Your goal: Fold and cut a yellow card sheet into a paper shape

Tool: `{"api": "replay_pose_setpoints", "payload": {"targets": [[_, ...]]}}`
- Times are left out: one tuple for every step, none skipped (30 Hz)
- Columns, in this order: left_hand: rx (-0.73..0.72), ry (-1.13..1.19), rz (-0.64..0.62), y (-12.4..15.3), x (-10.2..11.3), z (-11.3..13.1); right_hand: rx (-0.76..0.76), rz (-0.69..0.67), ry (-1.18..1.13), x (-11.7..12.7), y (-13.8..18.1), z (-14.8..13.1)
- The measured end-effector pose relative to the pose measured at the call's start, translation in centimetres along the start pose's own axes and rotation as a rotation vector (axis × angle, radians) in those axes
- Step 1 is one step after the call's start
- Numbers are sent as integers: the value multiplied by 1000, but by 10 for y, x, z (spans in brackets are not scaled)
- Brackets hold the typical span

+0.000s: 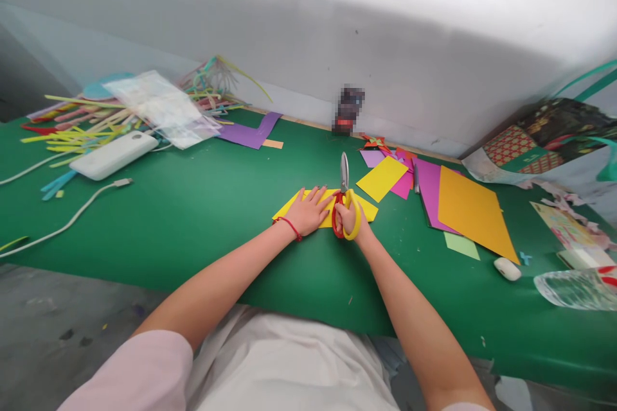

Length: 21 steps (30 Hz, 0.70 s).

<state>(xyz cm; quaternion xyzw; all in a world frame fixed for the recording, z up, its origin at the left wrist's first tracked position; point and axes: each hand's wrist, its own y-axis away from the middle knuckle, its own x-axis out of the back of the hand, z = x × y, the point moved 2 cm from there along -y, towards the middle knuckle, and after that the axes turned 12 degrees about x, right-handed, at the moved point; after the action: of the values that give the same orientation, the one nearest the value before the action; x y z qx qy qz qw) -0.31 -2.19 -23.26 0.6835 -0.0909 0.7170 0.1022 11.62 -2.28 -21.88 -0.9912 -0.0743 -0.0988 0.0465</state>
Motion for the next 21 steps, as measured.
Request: {"api": "replay_pose_setpoints", "payload": {"targets": [[2,-2,-1,0,0,0,-9,10,-1,4,0,2],[5,-3,-3,0,0,0,-15,24,-9,9,-1,3],[8,-2,-3,0,0,0,-15,39,-19,15,-1,5],[13,1,-3,-1,0,0,-12,52,-26,21,-1,6],[17,7,-3,-1,0,0,-6,66,-30,27,-1,7],[18,12,-3,-1,0,0,-5,81,-30,33,-2,9],[19,16,-5,-1,0,0,-8,96,-30,40,-2,10],[18,20,-6,-1,-1,0,-15,111,-32,46,-2,11],[18,22,-8,-1,-1,0,-23,119,-38,52,-3,12],[18,23,-11,-1,-1,0,-28,130,-48,58,-3,13],[19,23,-15,-1,-1,0,-31,136,-52,63,-4,13],[19,24,-20,-1,-1,0,-33,140,-55,68,-5,14],[19,25,-23,-1,-1,0,-34,145,-55,72,-5,14],[18,25,-25,-1,-1,0,-36,148,-53,75,-5,15],[17,26,-25,-1,-1,0,-38,151,-53,77,-6,15],[16,29,-21,-1,-1,0,-41,151,-53,79,-6,16],[14,31,-15,-1,-1,0,-43,147,-50,80,-6,16],[14,33,-9,-1,-1,0,-45,140,-42,81,-7,17],[13,35,-6,-1,-1,0,-46,133,-31,80,-7,18],[13,36,-6,-1,-1,0,-47,128,-15,78,-8,17],[12,38,-6,0,-1,0,-44,129,4,76,-9,17]]}}
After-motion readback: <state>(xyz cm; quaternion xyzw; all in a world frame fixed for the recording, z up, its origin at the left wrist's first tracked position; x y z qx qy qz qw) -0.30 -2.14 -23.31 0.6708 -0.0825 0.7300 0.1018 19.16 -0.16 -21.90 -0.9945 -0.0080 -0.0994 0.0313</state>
